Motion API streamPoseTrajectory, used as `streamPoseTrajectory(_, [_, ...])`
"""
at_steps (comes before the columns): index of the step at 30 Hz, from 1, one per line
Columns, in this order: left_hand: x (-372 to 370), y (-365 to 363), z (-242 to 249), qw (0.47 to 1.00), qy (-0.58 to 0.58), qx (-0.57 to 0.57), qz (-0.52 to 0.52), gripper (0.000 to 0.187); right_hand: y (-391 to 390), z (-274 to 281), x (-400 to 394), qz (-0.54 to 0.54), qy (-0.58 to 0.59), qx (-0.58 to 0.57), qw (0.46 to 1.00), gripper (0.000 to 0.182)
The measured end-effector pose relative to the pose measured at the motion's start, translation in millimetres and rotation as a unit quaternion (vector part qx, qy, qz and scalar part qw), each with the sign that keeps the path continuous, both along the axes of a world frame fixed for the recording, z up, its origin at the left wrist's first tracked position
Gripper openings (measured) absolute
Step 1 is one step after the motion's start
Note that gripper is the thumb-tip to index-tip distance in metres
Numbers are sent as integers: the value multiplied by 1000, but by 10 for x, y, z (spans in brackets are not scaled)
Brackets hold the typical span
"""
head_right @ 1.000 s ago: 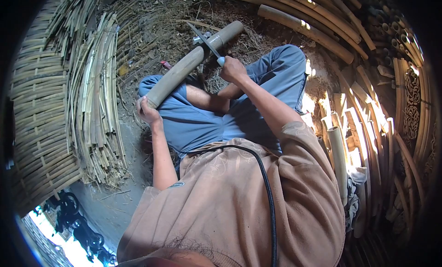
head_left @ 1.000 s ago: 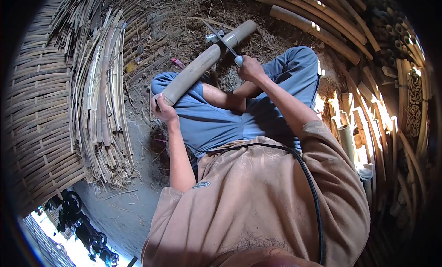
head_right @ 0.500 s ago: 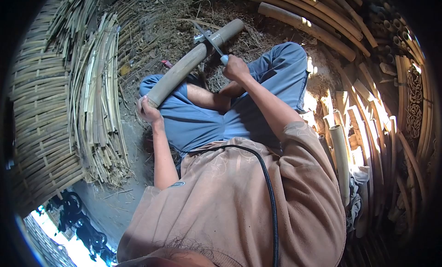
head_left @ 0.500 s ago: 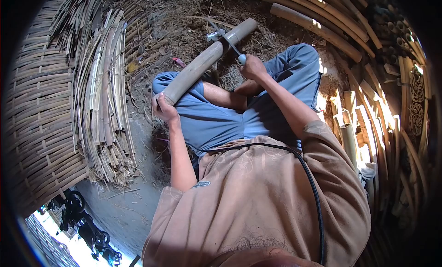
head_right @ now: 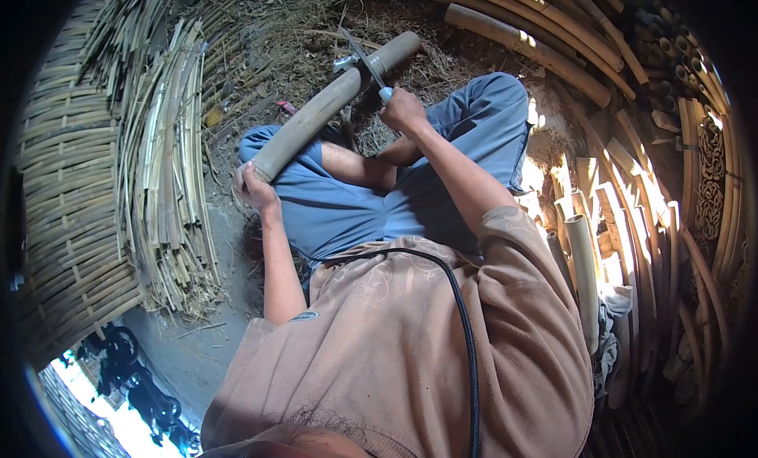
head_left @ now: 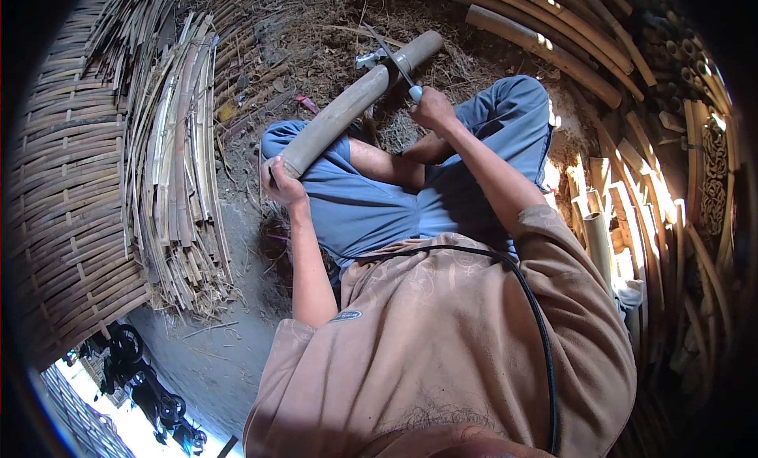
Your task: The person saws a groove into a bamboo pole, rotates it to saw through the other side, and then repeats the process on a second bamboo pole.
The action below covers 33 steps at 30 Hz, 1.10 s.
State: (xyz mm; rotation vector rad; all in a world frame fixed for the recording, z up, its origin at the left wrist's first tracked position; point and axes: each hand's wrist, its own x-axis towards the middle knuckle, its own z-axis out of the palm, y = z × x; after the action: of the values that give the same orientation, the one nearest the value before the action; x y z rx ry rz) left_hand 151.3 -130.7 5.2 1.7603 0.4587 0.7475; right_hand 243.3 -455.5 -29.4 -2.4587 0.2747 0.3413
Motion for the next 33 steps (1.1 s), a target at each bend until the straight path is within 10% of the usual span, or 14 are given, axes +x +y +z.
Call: streamPoseTrajectory(33, [-9,53,-71,1000,-6,23,5,32,-101,83,15,26,0,13,1000,34])
